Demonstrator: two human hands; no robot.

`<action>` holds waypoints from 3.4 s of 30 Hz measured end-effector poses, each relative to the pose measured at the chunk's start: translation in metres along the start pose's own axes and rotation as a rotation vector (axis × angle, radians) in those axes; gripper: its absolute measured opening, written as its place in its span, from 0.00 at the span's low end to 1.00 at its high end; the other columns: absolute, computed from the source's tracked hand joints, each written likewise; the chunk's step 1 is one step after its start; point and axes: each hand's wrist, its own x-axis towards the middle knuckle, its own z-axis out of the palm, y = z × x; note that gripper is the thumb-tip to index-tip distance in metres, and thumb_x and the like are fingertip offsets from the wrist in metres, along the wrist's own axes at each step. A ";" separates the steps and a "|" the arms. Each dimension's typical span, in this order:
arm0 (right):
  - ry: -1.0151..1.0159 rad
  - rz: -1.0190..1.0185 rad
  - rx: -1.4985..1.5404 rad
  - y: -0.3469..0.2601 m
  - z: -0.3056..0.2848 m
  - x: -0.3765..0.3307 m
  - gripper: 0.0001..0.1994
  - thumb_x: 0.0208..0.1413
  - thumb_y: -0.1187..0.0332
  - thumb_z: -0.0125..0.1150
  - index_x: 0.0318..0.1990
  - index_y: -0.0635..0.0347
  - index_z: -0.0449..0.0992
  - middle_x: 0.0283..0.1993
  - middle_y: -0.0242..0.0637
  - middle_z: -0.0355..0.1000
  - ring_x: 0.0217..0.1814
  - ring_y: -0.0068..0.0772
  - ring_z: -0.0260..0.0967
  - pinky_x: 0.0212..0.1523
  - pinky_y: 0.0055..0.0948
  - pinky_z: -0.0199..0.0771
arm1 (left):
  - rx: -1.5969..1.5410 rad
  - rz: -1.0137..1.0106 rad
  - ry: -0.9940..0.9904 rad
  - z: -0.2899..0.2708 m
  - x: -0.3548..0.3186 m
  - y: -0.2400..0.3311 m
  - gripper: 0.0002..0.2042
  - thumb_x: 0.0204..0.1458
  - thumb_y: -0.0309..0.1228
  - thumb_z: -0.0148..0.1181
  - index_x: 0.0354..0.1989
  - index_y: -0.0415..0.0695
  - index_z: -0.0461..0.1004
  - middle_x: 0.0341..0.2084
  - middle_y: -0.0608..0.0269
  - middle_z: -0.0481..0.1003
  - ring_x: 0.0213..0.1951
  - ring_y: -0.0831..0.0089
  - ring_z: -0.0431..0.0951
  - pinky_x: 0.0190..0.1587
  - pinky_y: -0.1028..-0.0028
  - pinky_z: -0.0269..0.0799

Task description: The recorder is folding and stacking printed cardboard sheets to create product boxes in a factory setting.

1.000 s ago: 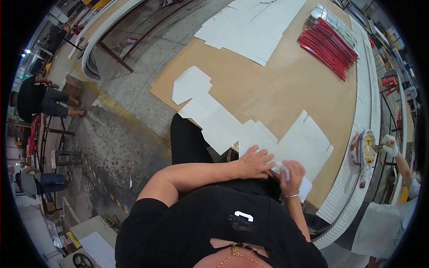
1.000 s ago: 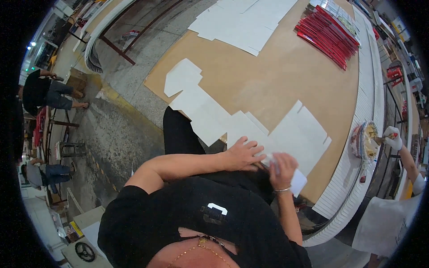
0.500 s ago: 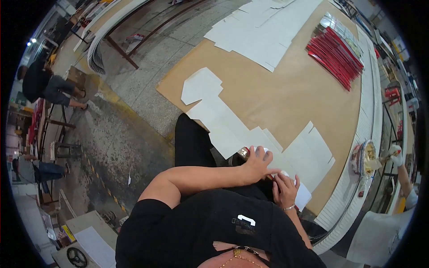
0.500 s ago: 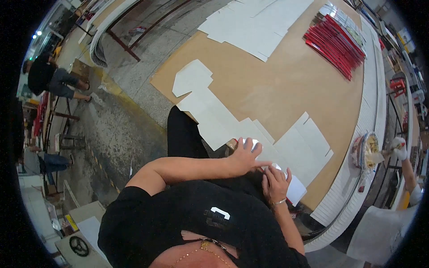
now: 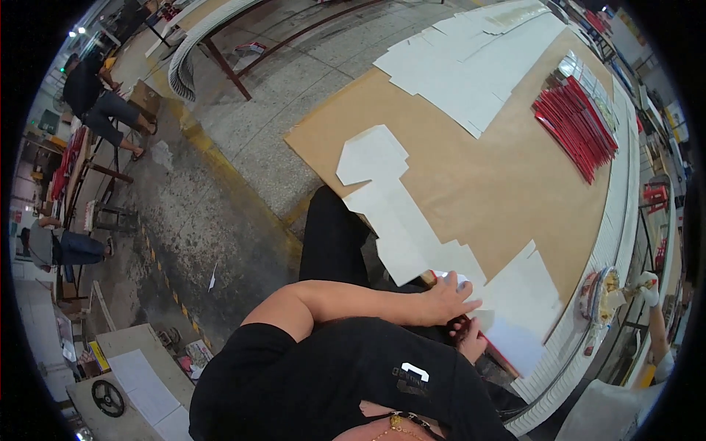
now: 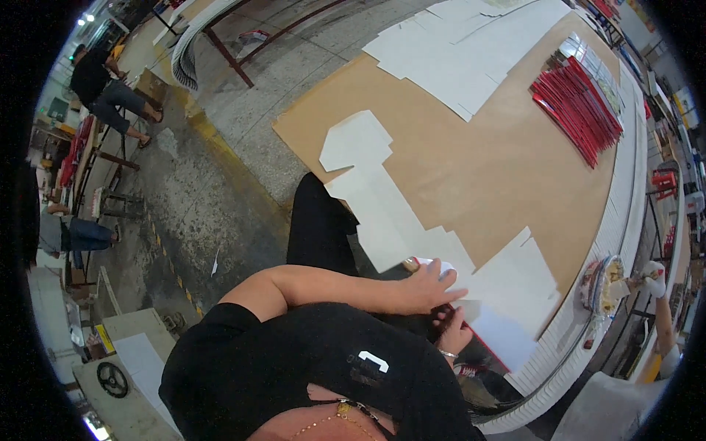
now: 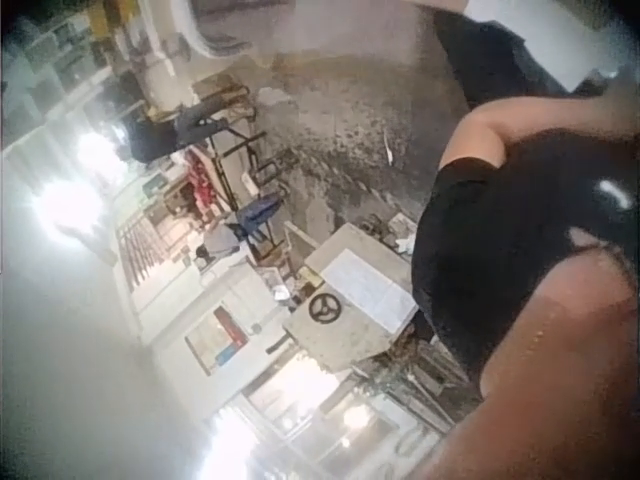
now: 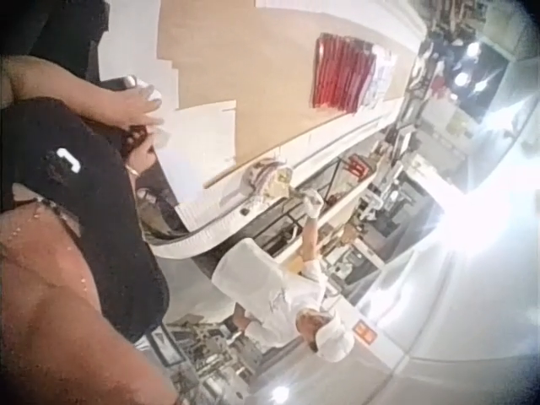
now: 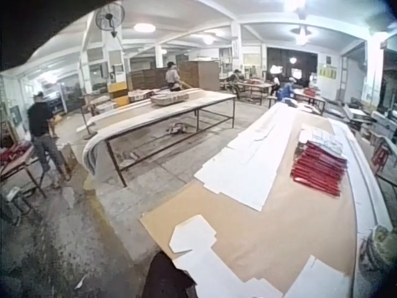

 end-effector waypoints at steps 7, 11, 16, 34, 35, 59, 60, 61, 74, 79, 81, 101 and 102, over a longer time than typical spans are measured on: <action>0.069 -1.455 -0.951 -0.046 0.063 0.019 0.31 0.50 0.78 0.54 0.66 0.62 0.64 0.57 0.51 0.64 0.57 0.56 0.62 0.57 0.48 0.66 | 0.037 0.305 0.079 0.015 -0.005 -0.042 0.39 0.38 0.45 0.72 0.56 0.31 0.68 0.57 0.45 0.66 0.64 0.49 0.61 0.61 0.62 0.66; -0.249 -1.162 -1.738 -0.059 0.074 0.010 0.34 0.49 0.77 0.57 0.67 0.46 0.64 0.45 0.45 0.65 0.51 0.49 0.64 0.49 0.43 0.70 | -0.248 -0.044 -0.486 -0.061 -0.022 -0.031 0.27 0.42 0.49 0.71 0.38 0.33 0.79 0.43 0.47 0.75 0.51 0.53 0.74 0.56 0.56 0.68; -0.619 -1.221 -1.471 -0.092 0.113 0.047 0.34 0.55 0.57 0.59 0.70 0.51 0.59 0.65 0.46 0.60 0.66 0.54 0.57 0.65 0.56 0.53 | 0.294 -0.386 -0.126 -0.069 -0.074 -0.095 0.36 0.35 0.52 0.74 0.47 0.35 0.75 0.49 0.45 0.73 0.53 0.51 0.73 0.58 0.55 0.66; -0.568 -1.474 -1.125 -0.074 0.041 0.053 0.26 0.59 0.58 0.57 0.66 0.46 0.66 0.73 0.48 0.52 0.77 0.55 0.44 0.73 0.60 0.36 | 0.091 -0.166 -0.726 -0.096 0.038 -0.170 0.19 0.46 0.48 0.67 0.43 0.50 0.81 0.35 0.57 0.81 0.40 0.54 0.80 0.41 0.55 0.74; -0.582 -1.442 -1.545 -0.073 0.046 0.053 0.25 0.59 0.57 0.57 0.65 0.43 0.66 0.74 0.46 0.52 0.77 0.55 0.43 0.73 0.60 0.36 | 0.154 -0.294 -0.661 -0.110 0.044 -0.166 0.21 0.43 0.49 0.69 0.41 0.48 0.81 0.34 0.56 0.81 0.39 0.53 0.80 0.42 0.56 0.74; -0.569 -1.285 -1.311 -0.071 0.066 0.057 0.34 0.45 0.49 0.69 0.60 0.51 0.68 0.64 0.47 0.58 0.72 0.56 0.47 0.71 0.61 0.38 | -0.132 -0.091 0.245 -0.078 -0.127 -0.232 0.19 0.38 0.31 0.71 0.43 0.46 0.81 0.56 0.52 0.70 0.55 0.56 0.72 0.59 0.62 0.66; -0.577 -1.311 -1.305 -0.070 0.065 0.059 0.36 0.45 0.49 0.69 0.61 0.52 0.67 0.64 0.47 0.57 0.72 0.58 0.46 0.71 0.61 0.38 | -0.237 -0.205 0.444 -0.076 -0.119 -0.225 0.20 0.39 0.31 0.71 0.45 0.46 0.81 0.56 0.50 0.69 0.56 0.56 0.71 0.59 0.61 0.66; -0.598 -1.342 -1.292 -0.070 0.070 0.060 0.38 0.44 0.48 0.69 0.62 0.53 0.66 0.65 0.48 0.56 0.72 0.59 0.45 0.71 0.61 0.37 | -0.335 -0.336 0.644 -0.072 -0.114 -0.217 0.20 0.40 0.31 0.71 0.46 0.46 0.80 0.57 0.49 0.68 0.57 0.55 0.71 0.59 0.60 0.66; -0.692 -1.323 -1.222 -0.069 0.073 0.059 0.30 0.53 0.67 0.63 0.65 0.35 0.66 0.69 0.49 0.55 0.73 0.60 0.46 0.71 0.65 0.40 | -0.605 -0.142 0.680 -0.018 -0.037 -0.158 0.32 0.47 0.23 0.57 0.66 0.50 0.64 0.65 0.41 0.57 0.66 0.45 0.59 0.66 0.57 0.57; -0.652 -1.301 -1.309 -0.066 0.078 0.054 0.29 0.54 0.62 0.64 0.64 0.28 0.67 0.69 0.44 0.55 0.73 0.59 0.46 0.71 0.66 0.40 | -0.018 0.005 0.111 -0.052 -0.044 -0.156 0.31 0.56 0.48 0.55 0.69 0.59 0.59 0.70 0.42 0.48 0.69 0.34 0.45 0.69 0.42 0.42; -0.640 -1.332 -1.339 -0.066 0.078 0.053 0.28 0.54 0.60 0.65 0.64 0.25 0.67 0.67 0.45 0.56 0.73 0.59 0.46 0.70 0.66 0.39 | 0.076 -0.016 0.091 -0.039 -0.042 -0.155 0.31 0.58 0.55 0.49 0.69 0.61 0.59 0.70 0.44 0.48 0.70 0.37 0.45 0.69 0.43 0.40; -0.567 -1.321 -1.410 -0.059 0.087 0.052 0.27 0.56 0.57 0.61 0.65 0.37 0.65 0.68 0.43 0.56 0.74 0.56 0.43 0.71 0.62 0.38 | 0.189 -0.586 0.129 -0.026 0.015 -0.102 0.30 0.55 0.46 0.54 0.68 0.60 0.60 0.67 0.46 0.51 0.68 0.40 0.46 0.55 0.21 0.42; -0.570 -1.316 -1.426 -0.063 0.086 0.051 0.27 0.57 0.57 0.61 0.65 0.36 0.65 0.68 0.44 0.55 0.74 0.56 0.43 0.72 0.61 0.38 | 0.190 -0.581 0.136 -0.026 0.027 -0.104 0.30 0.55 0.46 0.54 0.68 0.60 0.60 0.67 0.46 0.51 0.68 0.40 0.46 0.55 0.21 0.42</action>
